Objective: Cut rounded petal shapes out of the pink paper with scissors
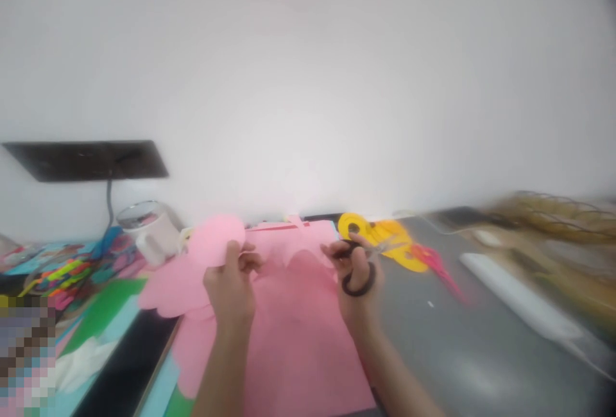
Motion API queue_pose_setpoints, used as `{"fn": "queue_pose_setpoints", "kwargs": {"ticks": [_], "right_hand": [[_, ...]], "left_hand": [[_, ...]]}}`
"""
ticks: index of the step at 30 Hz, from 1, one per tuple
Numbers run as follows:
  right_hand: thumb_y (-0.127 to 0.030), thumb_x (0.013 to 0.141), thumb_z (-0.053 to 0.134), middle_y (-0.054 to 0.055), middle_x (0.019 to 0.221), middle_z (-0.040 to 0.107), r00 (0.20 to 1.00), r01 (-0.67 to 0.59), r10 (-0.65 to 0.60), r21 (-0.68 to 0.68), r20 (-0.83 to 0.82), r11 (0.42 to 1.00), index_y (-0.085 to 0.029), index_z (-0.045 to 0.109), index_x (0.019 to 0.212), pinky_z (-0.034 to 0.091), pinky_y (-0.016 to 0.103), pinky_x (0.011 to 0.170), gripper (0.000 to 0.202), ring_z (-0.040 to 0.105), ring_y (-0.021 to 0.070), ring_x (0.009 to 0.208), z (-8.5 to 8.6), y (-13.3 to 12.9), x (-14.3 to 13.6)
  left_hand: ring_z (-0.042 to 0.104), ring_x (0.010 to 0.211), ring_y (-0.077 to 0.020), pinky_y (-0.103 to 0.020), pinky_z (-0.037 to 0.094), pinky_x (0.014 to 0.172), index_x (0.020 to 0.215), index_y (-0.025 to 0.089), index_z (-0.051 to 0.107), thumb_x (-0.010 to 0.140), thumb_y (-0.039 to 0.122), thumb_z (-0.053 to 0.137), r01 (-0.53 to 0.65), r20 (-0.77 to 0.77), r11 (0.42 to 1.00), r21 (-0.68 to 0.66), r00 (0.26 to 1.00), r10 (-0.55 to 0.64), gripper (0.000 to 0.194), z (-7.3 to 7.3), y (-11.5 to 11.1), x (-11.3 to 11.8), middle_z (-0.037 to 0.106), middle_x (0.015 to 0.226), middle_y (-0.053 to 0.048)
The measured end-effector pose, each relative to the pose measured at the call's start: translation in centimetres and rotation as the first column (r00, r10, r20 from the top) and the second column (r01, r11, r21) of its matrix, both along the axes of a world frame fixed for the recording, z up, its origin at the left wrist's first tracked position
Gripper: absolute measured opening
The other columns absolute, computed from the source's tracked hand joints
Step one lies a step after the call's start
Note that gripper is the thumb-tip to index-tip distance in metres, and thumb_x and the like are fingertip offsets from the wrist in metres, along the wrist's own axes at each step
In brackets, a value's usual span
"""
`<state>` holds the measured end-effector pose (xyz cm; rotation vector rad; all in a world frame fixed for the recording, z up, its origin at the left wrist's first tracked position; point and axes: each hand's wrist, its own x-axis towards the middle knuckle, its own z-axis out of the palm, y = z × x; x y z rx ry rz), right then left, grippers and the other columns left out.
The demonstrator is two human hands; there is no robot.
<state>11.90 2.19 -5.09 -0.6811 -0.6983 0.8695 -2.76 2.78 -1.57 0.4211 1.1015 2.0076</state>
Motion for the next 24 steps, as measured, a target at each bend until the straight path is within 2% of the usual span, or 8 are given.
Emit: {"fn": "queue_pose_setpoints", "kwargs": {"ticks": [5, 8, 9, 12, 16, 19, 21, 24], "right_hand": [[-0.035, 0.086, 0.059, 0.003, 0.091, 0.062, 0.995, 0.102, -0.103, 0.063, 0.005, 0.993, -0.021, 0.055, 0.099, 0.056, 0.044, 0.08, 0.019, 0.063, 0.0182, 0.088, 1.7, 0.0, 0.3], [-0.037, 0.087, 0.055, 0.004, 0.091, 0.059, 0.974, 0.139, -0.138, 0.01, 0.179, 0.99, -0.02, 0.054, 0.093, 0.056, 0.039, 0.076, 0.019, 0.062, 0.0182, 0.088, 2.2, 0.5, 1.3], [-0.04, 0.089, 0.05, 0.004, 0.093, 0.058, 0.946, 0.129, -0.115, -0.027, 0.302, 0.991, -0.02, 0.053, 0.094, 0.056, 0.036, 0.077, 0.02, 0.061, 0.0176, 0.09, 2.3, 0.8, 1.7], [-0.042, 0.085, 0.054, 0.002, 0.086, 0.059, 0.889, 0.063, -0.014, -0.093, 0.458, 0.994, -0.02, 0.053, 0.098, 0.054, 0.034, 0.069, 0.025, 0.062, 0.0158, 0.075, 2.2, 1.4, 2.8], [-0.031, 0.066, 0.074, 0.0, 0.075, 0.062, 0.657, -0.077, 0.202, -0.202, 0.726, 0.976, -0.019, 0.06, 0.079, 0.048, 0.032, 0.065, 0.023, 0.059, 0.018, 0.07, 1.8, 0.9, 3.3], [-0.013, 0.059, 0.078, 0.003, 0.084, 0.066, 0.455, -0.062, 0.291, -0.296, 0.842, 0.953, -0.02, 0.064, 0.082, 0.045, 0.033, 0.071, 0.027, 0.06, 0.0224, 0.082, 1.2, 0.2, 3.0], [-0.011, 0.066, 0.076, 0.005, 0.089, 0.065, 0.357, -0.032, 0.329, -0.341, 0.874, 0.94, -0.018, 0.065, 0.085, 0.045, 0.035, 0.076, 0.023, 0.059, 0.0235, 0.09, 0.6, 0.0, 2.8], [-0.027, 0.088, 0.063, 0.005, 0.096, 0.064, 0.293, -0.016, 0.372, -0.384, 0.881, 0.923, -0.015, 0.063, 0.096, 0.05, 0.036, 0.077, 0.015, 0.062, 0.0187, 0.086, -0.1, -0.2, 3.1]], "left_hand": [[0.058, 0.04, -0.0109, -0.021, 0.042, 0.041, 0.061, 0.009, 0.059, 0.075, 0.01, 0.059, -0.046, 0.08, 0.999, 0.014, 0.996, 0.045, 0.014, 1.6, 0.2, -1.2, 0.065, 0.056, -0.002], [0.059, 0.041, -0.0098, -0.02, 0.042, 0.042, 0.063, 0.01, 0.058, 0.079, 0.009, 0.056, -0.024, 0.069, 0.999, 0.029, 0.997, 0.022, 0.016, 2.8, 0.2, -1.5, 0.067, 0.057, -0.002], [0.059, 0.042, -0.0096, -0.02, 0.042, 0.042, 0.064, 0.01, 0.057, 0.08, 0.01, 0.056, -0.017, 0.059, 0.999, 0.034, 0.998, 0.015, 0.016, 3.1, 0.3, -1.6, 0.067, 0.058, -0.002], [0.059, 0.043, -0.0098, -0.02, 0.044, 0.044, 0.069, 0.01, 0.057, 0.082, 0.012, 0.058, -0.007, 0.037, 1.0, 0.02, 0.999, 0.007, 0.013, 3.9, 0.9, -2.1, 0.066, 0.059, -0.001], [0.059, 0.048, -0.0092, -0.02, 0.044, 0.046, 0.073, 0.01, 0.055, 0.084, 0.011, 0.057, 0.005, 0.035, 0.998, -0.06, 0.999, -0.003, 0.011, 4.0, 1.4, -3.0, 0.065, 0.066, -0.001], [0.063, 0.067, -0.0119, -0.025, 0.051, 0.059, 0.091, 0.01, 0.06, 0.087, 0.018, 0.058, 0.043, 0.055, 0.987, -0.154, 0.998, -0.035, 0.009, 2.9, 0.7, -3.2, 0.065, 0.086, -0.004], [0.063, 0.09, -0.0181, -0.037, 0.054, 0.075, 0.113, 0.015, 0.058, 0.088, 0.031, 0.058, 0.083, 0.091, 0.974, -0.211, 0.994, -0.065, 0.029, 1.8, -0.3, -3.3, 0.062, 0.11, -0.007], [0.061, 0.099, -0.021, -0.042, 0.053, 0.082, 0.119, 0.017, 0.055, 0.088, 0.033, 0.057, 0.151, 0.187, 0.955, -0.256, 0.977, -0.104, 0.035, 0.3, -2.0, -3.9, 0.059, 0.119, -0.009]]}}
